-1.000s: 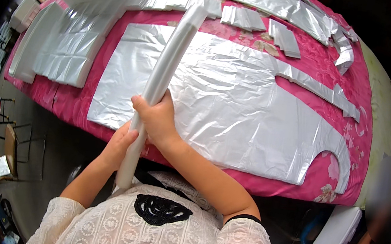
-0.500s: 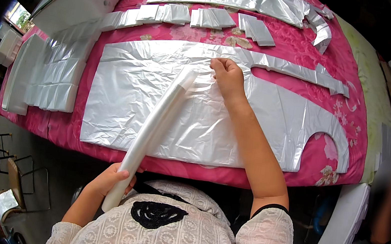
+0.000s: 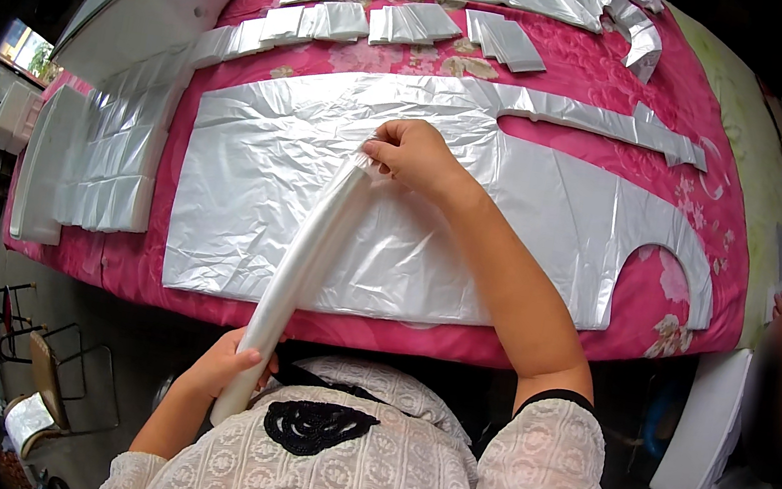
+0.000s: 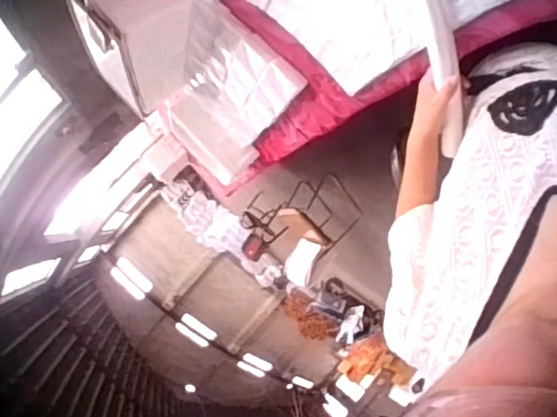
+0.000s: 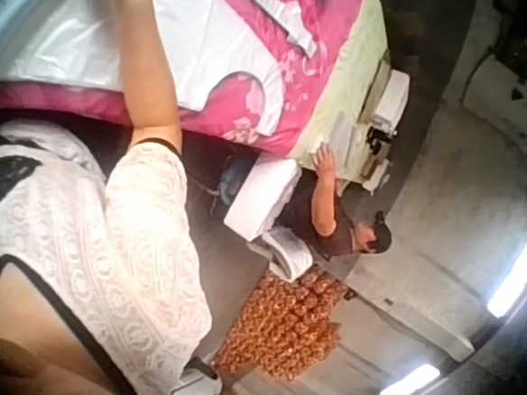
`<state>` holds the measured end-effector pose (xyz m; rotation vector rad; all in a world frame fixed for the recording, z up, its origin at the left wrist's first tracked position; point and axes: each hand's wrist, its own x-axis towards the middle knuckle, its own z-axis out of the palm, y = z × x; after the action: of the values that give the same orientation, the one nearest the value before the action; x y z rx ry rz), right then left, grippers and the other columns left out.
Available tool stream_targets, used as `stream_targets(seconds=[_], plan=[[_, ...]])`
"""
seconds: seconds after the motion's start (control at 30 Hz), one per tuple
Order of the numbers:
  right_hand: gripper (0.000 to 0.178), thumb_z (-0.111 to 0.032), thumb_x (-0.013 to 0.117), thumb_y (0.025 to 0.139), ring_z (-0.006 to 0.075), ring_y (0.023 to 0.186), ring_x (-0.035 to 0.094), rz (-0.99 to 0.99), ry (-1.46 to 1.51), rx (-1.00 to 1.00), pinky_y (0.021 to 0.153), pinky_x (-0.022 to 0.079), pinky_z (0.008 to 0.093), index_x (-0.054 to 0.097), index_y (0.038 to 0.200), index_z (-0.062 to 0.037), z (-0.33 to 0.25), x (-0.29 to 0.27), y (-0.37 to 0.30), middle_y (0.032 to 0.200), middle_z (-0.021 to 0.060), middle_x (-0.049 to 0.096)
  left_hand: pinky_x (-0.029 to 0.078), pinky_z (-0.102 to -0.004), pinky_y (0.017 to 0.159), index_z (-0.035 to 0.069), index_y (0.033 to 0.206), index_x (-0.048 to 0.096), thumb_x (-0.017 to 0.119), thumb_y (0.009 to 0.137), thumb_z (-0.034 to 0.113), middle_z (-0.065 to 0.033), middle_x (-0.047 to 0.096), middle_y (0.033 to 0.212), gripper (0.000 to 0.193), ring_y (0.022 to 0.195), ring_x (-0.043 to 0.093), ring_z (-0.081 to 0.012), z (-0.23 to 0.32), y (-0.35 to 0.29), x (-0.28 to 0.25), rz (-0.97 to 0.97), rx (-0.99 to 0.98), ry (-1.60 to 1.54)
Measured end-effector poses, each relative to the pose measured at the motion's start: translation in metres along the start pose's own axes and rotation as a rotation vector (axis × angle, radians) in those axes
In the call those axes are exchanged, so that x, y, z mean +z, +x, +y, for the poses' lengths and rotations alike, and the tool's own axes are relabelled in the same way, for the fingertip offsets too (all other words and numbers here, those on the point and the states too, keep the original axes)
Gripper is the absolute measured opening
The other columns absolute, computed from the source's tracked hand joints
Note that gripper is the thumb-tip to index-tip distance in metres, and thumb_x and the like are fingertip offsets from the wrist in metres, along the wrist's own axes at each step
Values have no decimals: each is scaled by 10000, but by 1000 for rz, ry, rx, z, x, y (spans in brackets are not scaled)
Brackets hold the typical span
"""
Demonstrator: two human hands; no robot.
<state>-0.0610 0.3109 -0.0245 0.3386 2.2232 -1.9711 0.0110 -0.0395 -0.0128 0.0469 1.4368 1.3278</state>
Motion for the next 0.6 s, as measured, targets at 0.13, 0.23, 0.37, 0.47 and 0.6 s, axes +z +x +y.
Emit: stream_targets(seconds=[0.13, 0.23, 0.37, 0.47, 0.6], plan=[[171, -171, 627, 851, 52, 597, 512, 259, -79, -55, 543, 422, 207, 638, 882, -3, 8, -26, 2, 699, -14, 583, 476, -276, 641, 2, 1136, 472, 687, 766, 348, -81, 587, 835, 551, 682, 567, -133, 0, -8, -7, -17, -42, 36], [215, -182, 632, 817, 98, 610, 550, 474, -210, -145, 576, 448, 261, 655, 899, 16, 29, -82, 7, 705, 43, 627, 483, -285, 684, -5, 1136, 472, 691, 767, 315, -85, 597, 871, 536, 733, 578, -138, -7, -19, -17, -76, -107, 10], [210, -192, 615, 828, 91, 588, 524, 717, -418, -180, 562, 424, 264, 652, 863, 12, 55, -168, -4, 665, 29, 609, 482, -305, 767, -13, 1147, 476, 690, 777, 260, -83, 609, 933, 507, 828, 586, -148, -15, -34, -41, -224, -181, 158], [202, -187, 606, 842, 85, 582, 511, 730, -366, -169, 549, 407, 253, 645, 855, 10, 60, -192, -14, 669, 14, 602, 467, -302, 826, -18, 1110, 522, 701, 779, 177, -78, 619, 974, 424, 906, 586, -146, 0, -43, -59, -339, -198, 190], [186, -177, 600, 853, 68, 585, 493, 618, -282, -240, 555, 399, 235, 641, 845, 4, 57, -172, -6, 663, -13, 582, 470, -312, 803, 5, 1086, 552, 734, 753, 205, -95, 635, 976, 429, 906, 603, -174, 52, -25, -56, -354, -55, 652]])
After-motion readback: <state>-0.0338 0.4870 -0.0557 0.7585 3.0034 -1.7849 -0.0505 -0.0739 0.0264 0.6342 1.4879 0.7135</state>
